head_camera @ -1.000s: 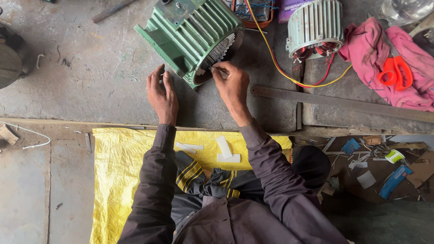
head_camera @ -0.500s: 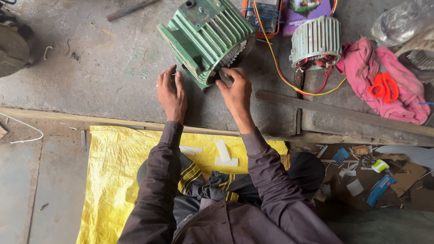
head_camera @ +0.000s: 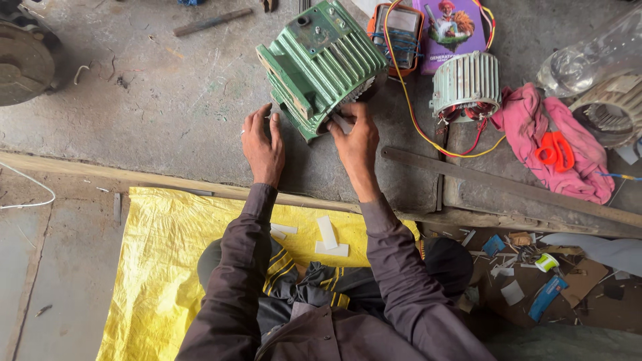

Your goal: The person sits on the floor and inserts thin white insulating strips into the slots of a green electric motor stator housing, pressing each strip in by hand and reaching for new strips from the ledge. They occasionally reposition the motor housing while fitting the strips.

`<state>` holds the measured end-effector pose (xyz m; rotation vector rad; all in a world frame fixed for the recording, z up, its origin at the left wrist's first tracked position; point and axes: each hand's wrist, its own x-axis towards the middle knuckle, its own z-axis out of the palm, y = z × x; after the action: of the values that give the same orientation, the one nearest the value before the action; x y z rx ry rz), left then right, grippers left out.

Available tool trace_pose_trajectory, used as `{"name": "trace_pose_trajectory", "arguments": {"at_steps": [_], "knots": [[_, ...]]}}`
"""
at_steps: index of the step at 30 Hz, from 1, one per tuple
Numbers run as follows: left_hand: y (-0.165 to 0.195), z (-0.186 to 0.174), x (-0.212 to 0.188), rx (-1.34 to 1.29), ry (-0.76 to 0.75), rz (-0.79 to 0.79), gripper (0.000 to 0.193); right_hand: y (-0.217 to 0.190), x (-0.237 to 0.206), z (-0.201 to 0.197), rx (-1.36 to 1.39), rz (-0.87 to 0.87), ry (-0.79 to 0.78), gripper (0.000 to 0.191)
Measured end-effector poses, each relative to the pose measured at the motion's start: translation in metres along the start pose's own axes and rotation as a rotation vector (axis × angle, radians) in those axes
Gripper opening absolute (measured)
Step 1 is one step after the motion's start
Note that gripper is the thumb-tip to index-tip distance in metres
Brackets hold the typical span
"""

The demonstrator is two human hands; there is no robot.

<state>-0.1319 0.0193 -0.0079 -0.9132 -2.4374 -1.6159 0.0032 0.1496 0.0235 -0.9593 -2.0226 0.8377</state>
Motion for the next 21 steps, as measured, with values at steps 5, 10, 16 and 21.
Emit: {"name": "trace_pose_trajectory", "arguments": {"at_steps": [5, 10, 16, 21], "knots": [[-0.001, 0.003, -0.001, 0.009, -0.002, 0.001, 0.030, -0.008, -0.006, -0.025, -0.217, 0.079, -0.125, 0.041], [-0.003, 0.006, -0.001, 0.011, -0.011, -0.010, 0.030, 0.004, -0.002, -0.027, -0.340, 0.021, -0.197, 0.039], [-0.004, 0.006, -0.001, 0.000, 0.016, 0.017, 0.029, 0.011, 0.001, -0.011, -0.327, -0.019, -0.173, 0.026], [-0.002, 0.001, 0.003, -0.040, 0.030, 0.060, 0.026, -0.004, 0.003, -0.010, -0.324, 0.006, -0.162, 0.033]]}}
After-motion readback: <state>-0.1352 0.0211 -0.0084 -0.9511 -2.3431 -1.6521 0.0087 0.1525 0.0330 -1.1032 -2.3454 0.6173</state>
